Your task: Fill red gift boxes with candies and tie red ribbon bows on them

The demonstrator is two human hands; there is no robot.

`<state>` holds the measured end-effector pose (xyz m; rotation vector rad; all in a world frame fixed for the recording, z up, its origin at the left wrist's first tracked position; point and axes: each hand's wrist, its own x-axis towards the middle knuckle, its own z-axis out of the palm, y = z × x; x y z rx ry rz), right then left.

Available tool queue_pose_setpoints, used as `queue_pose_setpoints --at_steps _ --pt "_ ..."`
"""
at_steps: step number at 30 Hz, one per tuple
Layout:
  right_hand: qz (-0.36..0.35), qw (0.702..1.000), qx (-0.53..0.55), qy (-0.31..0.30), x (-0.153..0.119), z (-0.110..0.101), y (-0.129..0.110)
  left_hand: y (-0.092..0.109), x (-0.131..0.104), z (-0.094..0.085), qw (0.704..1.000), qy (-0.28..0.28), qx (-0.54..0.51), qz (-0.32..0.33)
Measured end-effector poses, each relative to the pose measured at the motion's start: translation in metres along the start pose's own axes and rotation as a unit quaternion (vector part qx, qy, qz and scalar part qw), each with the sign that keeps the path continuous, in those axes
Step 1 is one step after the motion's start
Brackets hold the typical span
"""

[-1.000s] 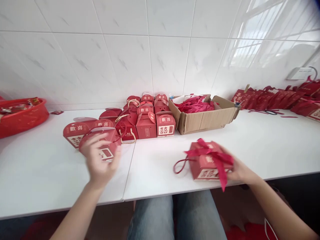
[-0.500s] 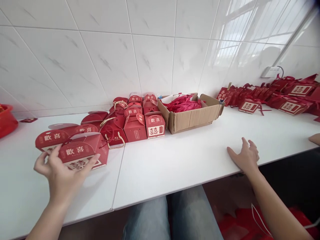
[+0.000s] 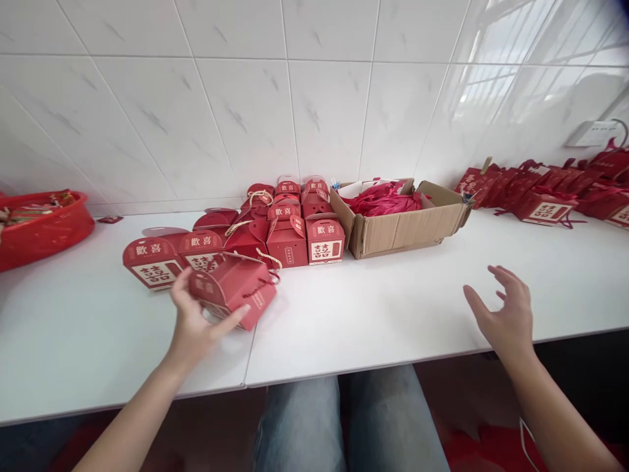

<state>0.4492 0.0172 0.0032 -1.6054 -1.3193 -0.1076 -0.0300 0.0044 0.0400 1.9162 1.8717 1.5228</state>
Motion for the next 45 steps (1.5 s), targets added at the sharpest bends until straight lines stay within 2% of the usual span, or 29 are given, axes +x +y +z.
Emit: queue_pose_setpoints --at_steps 2,4,6,8,10,12,14,16,18,22,24,26,28,31,34,36,38,42,45 --pt "-0.042 0.997 0.06 -0.033 0.002 0.003 -0.027 0.011 -0.009 0.008 0.991 -0.098 -0.077 0.053" --pt "-0.1 0.982 0.123 -0.108 0.008 0.006 -0.057 0.025 -0.011 0.022 0.969 -0.177 -0.133 0.106" --pt "-0.157 0.955 0.156 -0.198 0.016 0.008 -0.088 0.04 -0.005 0.038 0.944 -0.255 -0.167 0.125" --pt "-0.217 0.909 0.2 -0.292 0.026 0.013 -0.116 0.053 0.006 0.056 0.92 -0.307 -0.197 0.142" --pt "-0.267 0.857 0.225 -0.378 0.035 0.022 -0.138 0.061 0.021 0.071 0.895 -0.348 -0.225 0.166" --pt "-0.294 0.819 0.231 -0.435 0.044 0.037 -0.154 0.064 0.037 0.084 0.868 -0.377 -0.25 0.207" --pt "-0.291 0.788 0.241 -0.486 0.05 0.055 -0.16 0.062 0.049 0.091 0.852 -0.381 -0.262 0.245" --pt "-0.263 0.76 0.283 -0.522 0.052 0.071 -0.16 0.059 0.056 0.095 0.853 -0.367 -0.268 0.257" --pt "-0.237 0.76 0.339 -0.501 0.049 0.082 -0.157 0.057 0.057 0.094 0.859 -0.351 -0.281 0.244" --pt "-0.258 0.81 0.367 -0.379 0.031 0.09 -0.149 0.062 0.044 0.084 0.871 -0.33 -0.308 0.196" --pt "-0.278 0.817 0.359 -0.354 0.023 0.09 -0.147 0.067 0.039 0.079 0.897 -0.273 -0.292 0.188" --pt "-0.289 0.82 0.359 -0.339 0.018 0.091 -0.145 0.069 0.038 0.076 0.928 -0.184 -0.235 0.22" --pt "-0.299 0.822 0.365 -0.319 0.016 0.093 -0.143 0.068 0.04 0.074 0.94 -0.103 -0.14 0.295" --pt "-0.334 0.816 0.367 -0.295 0.017 0.095 -0.141 0.063 0.046 0.073 0.919 -0.015 0.006 0.394" --pt "-0.369 0.805 0.365 -0.288 0.018 0.093 -0.14 0.061 0.048 0.071 0.9 0.046 0.065 0.428" --pt "-0.384 0.803 0.361 -0.279 0.019 0.091 -0.141 0.062 0.046 0.07 0.897 0.056 0.069 0.433" --pt "-0.393 0.803 0.356 -0.272 0.019 0.089 -0.142 0.065 0.042 0.07 0.91 0.031 0.044 0.411" --pt "-0.409 0.797 0.348 -0.276 0.017 0.086 -0.144 0.077 0.033 0.072 0.961 -0.035 -0.034 0.272" --pt "-0.428 0.78 0.353 -0.287 0.014 0.083 -0.146 0.086 0.028 0.075 0.978 -0.032 -0.046 0.203"
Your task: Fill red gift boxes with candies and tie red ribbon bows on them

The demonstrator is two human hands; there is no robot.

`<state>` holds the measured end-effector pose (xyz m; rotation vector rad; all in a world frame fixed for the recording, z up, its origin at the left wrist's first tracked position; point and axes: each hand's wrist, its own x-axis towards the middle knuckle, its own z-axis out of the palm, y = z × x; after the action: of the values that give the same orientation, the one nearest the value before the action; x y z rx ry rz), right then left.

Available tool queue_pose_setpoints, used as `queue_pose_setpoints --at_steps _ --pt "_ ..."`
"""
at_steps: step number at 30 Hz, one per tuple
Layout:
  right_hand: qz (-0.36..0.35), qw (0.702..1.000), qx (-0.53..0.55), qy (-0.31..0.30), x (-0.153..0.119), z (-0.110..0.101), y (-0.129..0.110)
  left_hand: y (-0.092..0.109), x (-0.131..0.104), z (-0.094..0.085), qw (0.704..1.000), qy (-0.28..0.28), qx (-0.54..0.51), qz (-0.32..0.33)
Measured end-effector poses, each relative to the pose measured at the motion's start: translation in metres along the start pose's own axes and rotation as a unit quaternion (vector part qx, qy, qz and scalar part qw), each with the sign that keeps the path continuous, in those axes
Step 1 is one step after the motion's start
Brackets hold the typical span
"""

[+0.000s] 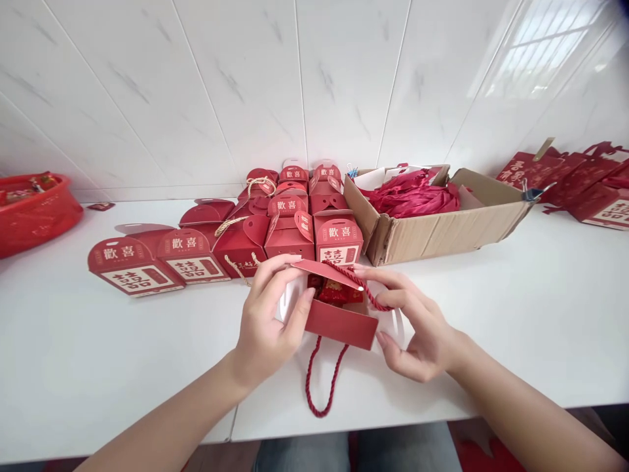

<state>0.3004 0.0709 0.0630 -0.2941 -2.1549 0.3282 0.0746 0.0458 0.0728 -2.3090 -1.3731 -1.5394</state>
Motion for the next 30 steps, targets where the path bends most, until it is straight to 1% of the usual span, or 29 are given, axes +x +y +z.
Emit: queue_pose_setpoints --at_steps 4,6,8,12,15,17,21,26,28,30 --pt "-0.023 1.0 -0.004 -0.009 -0.001 0.001 -0.004 0.008 -0.001 0.0 0.999 0.006 -0.017 -0.04" --pt "-0.027 1.0 -0.016 -0.004 -0.002 0.001 -0.003 0.009 -0.002 -0.003 0.998 -0.007 -0.041 -0.048" --pt "-0.028 0.999 -0.024 0.004 -0.005 0.001 -0.002 0.01 -0.003 -0.007 0.995 -0.038 -0.078 -0.042" --pt "-0.025 0.999 -0.031 0.016 -0.008 -0.001 0.003 0.006 -0.006 -0.012 0.983 -0.122 -0.139 -0.02" --pt "-0.021 0.999 -0.031 0.005 -0.008 -0.003 0.005 0.001 -0.007 -0.011 0.965 -0.179 -0.191 -0.017" --pt "-0.024 1.0 -0.018 -0.003 -0.007 -0.003 0.006 -0.002 -0.007 -0.009 0.95 -0.203 -0.237 -0.019" --pt "-0.025 1.0 -0.006 -0.008 -0.006 -0.003 0.007 -0.007 -0.008 -0.005 0.935 -0.211 -0.283 -0.028" --pt "-0.02 1.0 -0.007 -0.013 -0.007 -0.004 0.007 -0.011 -0.008 -0.003 0.913 -0.236 -0.327 -0.055" --pt "-0.021 1.0 -0.009 -0.015 -0.007 -0.004 0.006 -0.01 -0.008 -0.003 0.913 -0.239 -0.325 -0.06" --pt "-0.023 1.0 -0.012 -0.015 -0.007 -0.005 0.005 -0.009 -0.008 -0.003 0.92 -0.236 -0.309 -0.056"
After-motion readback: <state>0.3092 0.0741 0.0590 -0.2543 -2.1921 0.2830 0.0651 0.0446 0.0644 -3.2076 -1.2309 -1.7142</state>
